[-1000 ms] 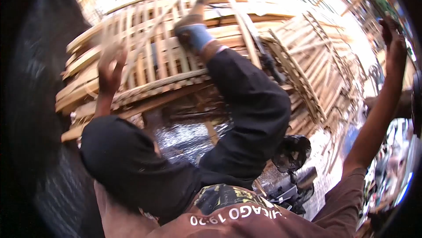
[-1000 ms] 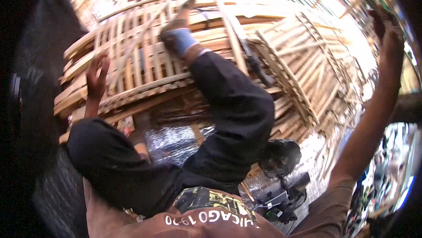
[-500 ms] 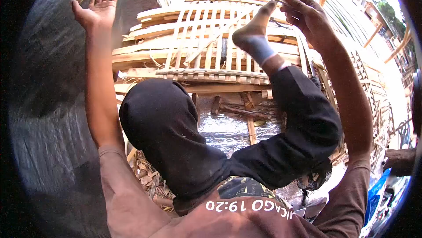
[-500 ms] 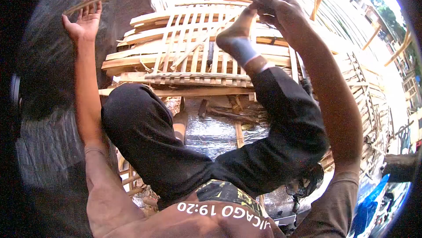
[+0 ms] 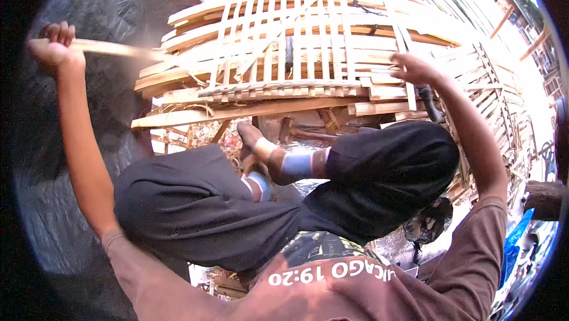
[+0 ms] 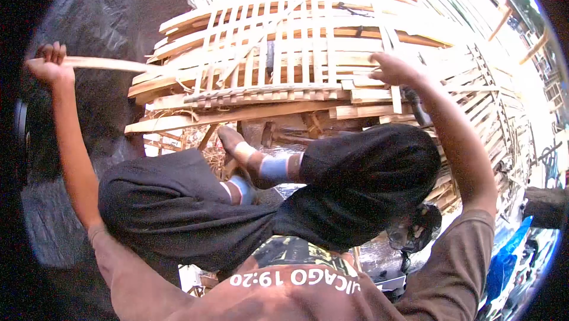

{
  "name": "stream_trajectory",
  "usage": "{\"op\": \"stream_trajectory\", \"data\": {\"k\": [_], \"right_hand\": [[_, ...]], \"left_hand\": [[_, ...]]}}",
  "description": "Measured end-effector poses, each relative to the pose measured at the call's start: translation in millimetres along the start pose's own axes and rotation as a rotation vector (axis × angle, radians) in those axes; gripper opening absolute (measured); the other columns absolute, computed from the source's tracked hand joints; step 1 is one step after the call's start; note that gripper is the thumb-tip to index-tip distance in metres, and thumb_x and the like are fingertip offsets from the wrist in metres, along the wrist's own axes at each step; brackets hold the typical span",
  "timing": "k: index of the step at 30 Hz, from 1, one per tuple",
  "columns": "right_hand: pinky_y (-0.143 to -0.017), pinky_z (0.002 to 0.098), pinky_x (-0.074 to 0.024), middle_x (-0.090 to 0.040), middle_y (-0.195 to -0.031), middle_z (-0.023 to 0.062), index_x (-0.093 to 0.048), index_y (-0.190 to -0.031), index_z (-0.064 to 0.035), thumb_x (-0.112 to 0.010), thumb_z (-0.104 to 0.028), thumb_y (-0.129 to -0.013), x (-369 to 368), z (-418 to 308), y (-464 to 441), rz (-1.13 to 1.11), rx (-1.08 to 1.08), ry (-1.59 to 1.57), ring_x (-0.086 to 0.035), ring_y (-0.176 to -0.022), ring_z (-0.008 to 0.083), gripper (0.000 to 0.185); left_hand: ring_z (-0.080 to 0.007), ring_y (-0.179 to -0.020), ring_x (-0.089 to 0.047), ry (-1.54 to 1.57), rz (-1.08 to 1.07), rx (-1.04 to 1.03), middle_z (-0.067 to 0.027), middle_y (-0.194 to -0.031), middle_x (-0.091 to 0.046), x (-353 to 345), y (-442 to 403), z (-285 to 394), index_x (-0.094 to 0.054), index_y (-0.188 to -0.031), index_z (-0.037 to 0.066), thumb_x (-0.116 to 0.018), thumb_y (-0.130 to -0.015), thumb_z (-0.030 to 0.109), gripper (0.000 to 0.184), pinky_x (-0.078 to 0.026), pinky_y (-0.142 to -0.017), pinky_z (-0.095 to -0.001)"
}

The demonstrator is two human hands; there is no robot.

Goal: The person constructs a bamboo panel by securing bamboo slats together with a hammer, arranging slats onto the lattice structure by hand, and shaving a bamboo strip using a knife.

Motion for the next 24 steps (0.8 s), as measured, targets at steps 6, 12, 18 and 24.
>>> {"op": "stream_trajectory", "data": {"k": [6,12,18,24], "right_hand": [[-0.096,0.0469,-0.0471,-0.056,-0.127,0.0285,-0.05,-0.126,0.003,-0.066,-0.045,-0.085,-59.8,108.7,75.3,0.216,-0.411,0.142,-0.059,-0.112,0.0397,0.065],[-0.099,0.0469,-0.0415,-0.059,-0.114,0.0254,-0.049,-0.125,0.0041,-0.066,-0.037,-0.088,-44.7,66.3,100.3,0.357,-0.565,0.058,-0.054,-0.112,0.0406,0.057],[-0.102,0.048,-0.0409,-0.046,-0.139,0.0242,-0.037,-0.14,0.0051,-0.059,-0.022,-0.091,-166.7,223.0,164.1,0.398,-0.363,0.672,-0.051,-0.123,0.0396,0.061],[-0.088,0.0484,-0.0481,-0.059,-0.115,0.0241,-0.044,-0.13,-0.0004,-0.063,-0.03,-0.087,-107.6,149.5,109.4,0.235,-0.706,0.407,-0.059,-0.108,0.0414,0.056]], "left_hand": [[-0.0108,-0.048,-0.025,-0.097,0.226,0.033,0.001,-0.06,-0.028,23.2,30.8,-54.1,-0.047,-0.09,0.003,-0.029,-0.104,0.049,0.052,-0.022,-0.043,-0.0257],[-0.0089,-0.048,-0.02,-0.054,0.143,0.05,0.0028,-0.058,-0.023,62.7,22.8,-70.2,-0.046,-0.092,0.005,-0.036,-0.104,0.042,0.04,-0.018,-0.043,-0.0264],[-0.0085,-0.047,-0.018,-0.119,0.131,0.088,0.0035,-0.056,-0.021,87.0,24.9,-76.7,-0.047,-0.088,0.007,-0.037,-0.103,0.044,0.041,-0.017,-0.043,-0.027],[-0.0083,-0.049,-0.019,-0.103,0.093,0.109,0.0035,-0.058,-0.021,112.8,57.4,-82.2,-0.045,-0.091,0.008,-0.041,-0.103,0.045,0.039,-0.018,-0.047,-0.0263]]}}
Point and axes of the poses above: each hand's wrist, its own y-axis away from the middle knuckle, its own x-axis out of the back of the hand, z = x × y, the point moved 7 cm from there along -y, towards the middle knuckle
